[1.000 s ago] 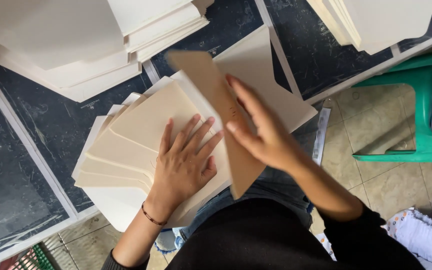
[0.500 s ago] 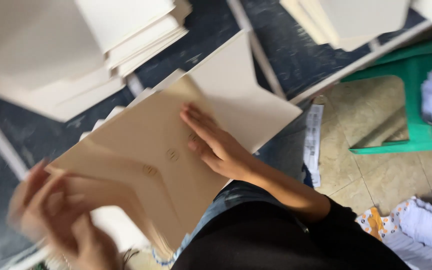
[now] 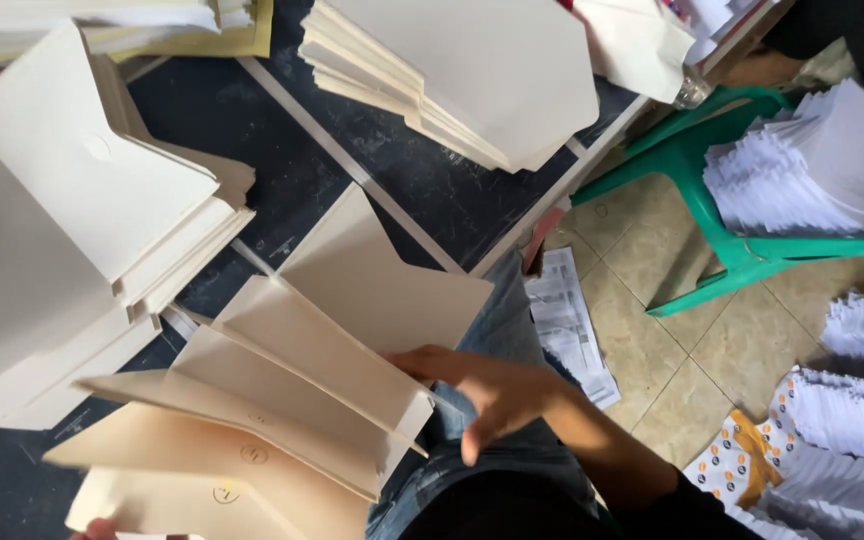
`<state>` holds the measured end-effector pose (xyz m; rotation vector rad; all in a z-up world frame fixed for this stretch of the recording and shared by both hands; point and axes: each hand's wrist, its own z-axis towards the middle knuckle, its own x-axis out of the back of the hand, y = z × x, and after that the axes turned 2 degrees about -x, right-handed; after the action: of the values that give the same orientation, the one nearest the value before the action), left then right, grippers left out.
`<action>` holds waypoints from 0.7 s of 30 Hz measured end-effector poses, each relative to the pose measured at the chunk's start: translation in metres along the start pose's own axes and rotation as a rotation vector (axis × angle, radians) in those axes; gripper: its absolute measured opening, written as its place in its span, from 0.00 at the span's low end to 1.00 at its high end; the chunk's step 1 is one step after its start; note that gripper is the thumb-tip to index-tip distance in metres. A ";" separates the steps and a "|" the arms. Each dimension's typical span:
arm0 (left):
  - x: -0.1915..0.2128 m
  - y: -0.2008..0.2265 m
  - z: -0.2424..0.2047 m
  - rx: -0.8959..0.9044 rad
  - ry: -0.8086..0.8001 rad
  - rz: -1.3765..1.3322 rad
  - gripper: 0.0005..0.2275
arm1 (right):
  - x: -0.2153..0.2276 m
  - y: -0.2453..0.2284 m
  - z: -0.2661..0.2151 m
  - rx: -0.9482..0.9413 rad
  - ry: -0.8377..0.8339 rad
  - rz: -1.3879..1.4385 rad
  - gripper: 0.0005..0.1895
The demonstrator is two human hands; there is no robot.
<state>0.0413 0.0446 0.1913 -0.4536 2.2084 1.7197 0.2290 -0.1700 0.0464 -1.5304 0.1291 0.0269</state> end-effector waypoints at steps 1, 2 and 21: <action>0.012 -0.018 -0.006 0.041 0.049 -0.042 0.19 | -0.005 -0.003 -0.004 -0.059 -0.069 -0.223 0.68; 0.025 -0.036 -0.014 0.083 0.098 -0.085 0.19 | -0.009 -0.006 -0.007 -0.119 -0.136 -0.447 0.71; 0.086 -0.179 -0.003 0.586 -0.380 0.053 0.42 | -0.063 0.053 0.007 0.213 0.423 -0.909 0.59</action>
<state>0.0398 -0.0051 -0.0009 0.0700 2.2934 0.9881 0.1615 -0.1572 0.0006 -1.2468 -0.2307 -1.0016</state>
